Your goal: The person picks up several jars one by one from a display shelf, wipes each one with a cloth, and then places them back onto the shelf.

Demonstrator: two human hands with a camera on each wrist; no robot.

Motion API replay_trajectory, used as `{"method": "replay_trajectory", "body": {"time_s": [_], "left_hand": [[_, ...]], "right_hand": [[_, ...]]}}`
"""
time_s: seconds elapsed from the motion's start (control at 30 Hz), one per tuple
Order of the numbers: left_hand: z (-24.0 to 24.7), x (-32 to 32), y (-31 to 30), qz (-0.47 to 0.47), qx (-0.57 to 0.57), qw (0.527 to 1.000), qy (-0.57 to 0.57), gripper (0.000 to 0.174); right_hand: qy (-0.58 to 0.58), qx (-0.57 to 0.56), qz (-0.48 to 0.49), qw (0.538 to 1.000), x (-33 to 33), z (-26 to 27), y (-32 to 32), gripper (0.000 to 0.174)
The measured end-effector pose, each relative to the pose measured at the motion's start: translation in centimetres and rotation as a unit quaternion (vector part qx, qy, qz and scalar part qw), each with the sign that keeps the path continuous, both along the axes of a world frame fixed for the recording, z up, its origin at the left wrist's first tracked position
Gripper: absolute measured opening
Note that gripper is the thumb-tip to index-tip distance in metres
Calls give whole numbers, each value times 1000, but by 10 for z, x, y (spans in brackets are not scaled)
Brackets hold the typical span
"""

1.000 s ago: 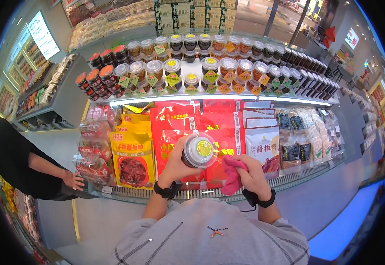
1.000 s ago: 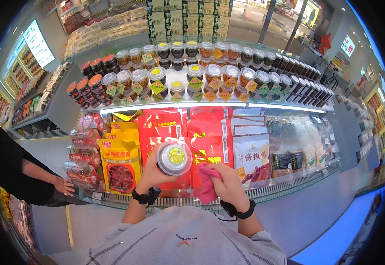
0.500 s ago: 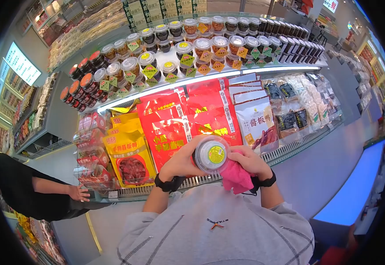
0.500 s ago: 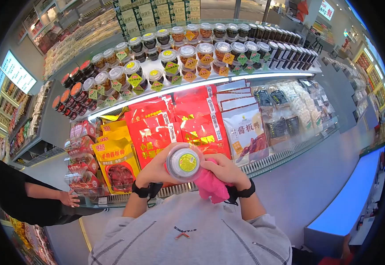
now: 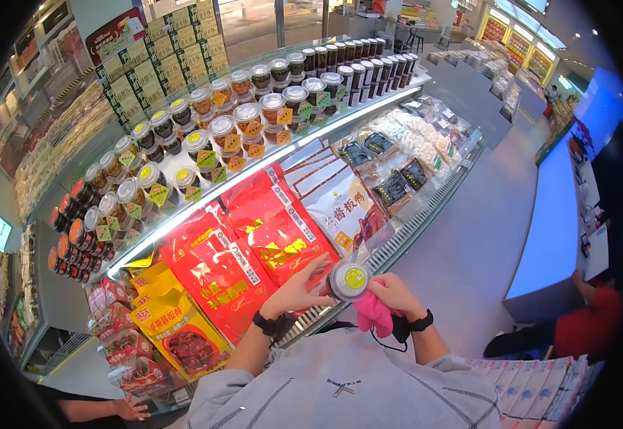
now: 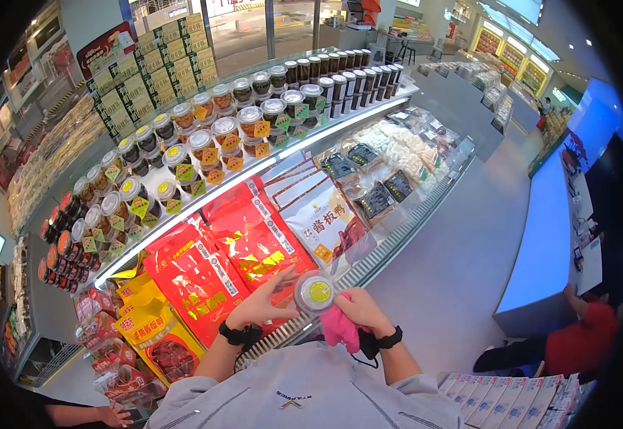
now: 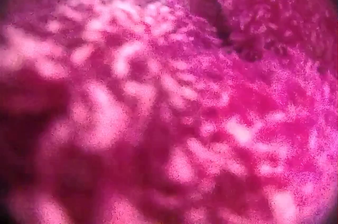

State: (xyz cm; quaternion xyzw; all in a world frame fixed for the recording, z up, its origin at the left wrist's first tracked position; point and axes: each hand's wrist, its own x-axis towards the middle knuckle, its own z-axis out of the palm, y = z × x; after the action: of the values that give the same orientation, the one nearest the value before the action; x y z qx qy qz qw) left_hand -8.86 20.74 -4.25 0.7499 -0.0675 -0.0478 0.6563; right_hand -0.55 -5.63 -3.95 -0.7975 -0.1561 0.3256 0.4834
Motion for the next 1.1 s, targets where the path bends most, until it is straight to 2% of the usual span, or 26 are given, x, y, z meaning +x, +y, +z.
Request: {"method": "replay_trajectory", "body": {"time_s": [0.07,0.13,0.17,0.2,0.27,0.3,0.37,0.43,0.5,0.53,0.6,0.67,0.7,0.73,0.8,0.83,0.93,0.97,1.07,1.1], "left_hand": [[0,14,22,69,-89,992,51,90],[31,31,44,53,-128,988,-67,86],[65,34,40,15,-145,983,-111,85],[104,35,23,-14,-162,975,-154,84],[156,26,10,-92,-76,971,-208,77],[153,29,15,-68,-61,978,-188,73],[140,37,28,-30,-38,987,-152,65],[88,53,68,112,-52,988,-92,54],[16,72,122,296,-183,937,22,46],[0,66,153,360,-218,904,67,38],[-44,65,208,455,-296,835,88,37],[-74,71,257,508,-378,764,124,35],[-91,76,281,521,-398,746,114,36],[-104,85,302,563,-360,735,113,39],[-134,100,349,591,-264,757,94,45],[-135,110,358,629,-296,717,55,51],[-134,136,391,630,-254,732,59,53],[-130,143,394,634,-219,738,76,46],[-149,146,412,622,-227,747,66,43],[-153,149,413,643,-187,742,35,41]], "right_hand": [[-33,-42,-79,995,9,-33,-23,30],[-51,-89,-138,985,12,-34,-35,31],[-53,-111,-157,980,12,-30,-34,32],[-18,-82,-177,981,21,-48,-42,31],[44,-33,-214,975,22,-76,-47,30],[63,-4,-237,970,27,-81,-47,28],[77,24,-269,960,35,-89,-53,26],[52,7,-297,953,37,-98,-51,26],[58,8,-308,950,41,-112,-56,28],[85,25,-299,950,45,-119,-57,29],[94,13,-292,952,46,-110,-53,31],[88,15,-309,947,48,-122,-59,31],[104,29,-315,943,42,-104,-46,29],[119,26,-303,945,37,-88,-35,28],[148,18,-281,948,30,-58,-19,25],[162,-7,-259,952,29,-50,-17,26],[186,-56,-208,959,24,-45,-19,30],[194,-72,-192,959,26,-49,-14,30],[227,-134,-152,953,23,-54,-11,30],[240,-154,-137,949,22,-54,-9,30]]}}
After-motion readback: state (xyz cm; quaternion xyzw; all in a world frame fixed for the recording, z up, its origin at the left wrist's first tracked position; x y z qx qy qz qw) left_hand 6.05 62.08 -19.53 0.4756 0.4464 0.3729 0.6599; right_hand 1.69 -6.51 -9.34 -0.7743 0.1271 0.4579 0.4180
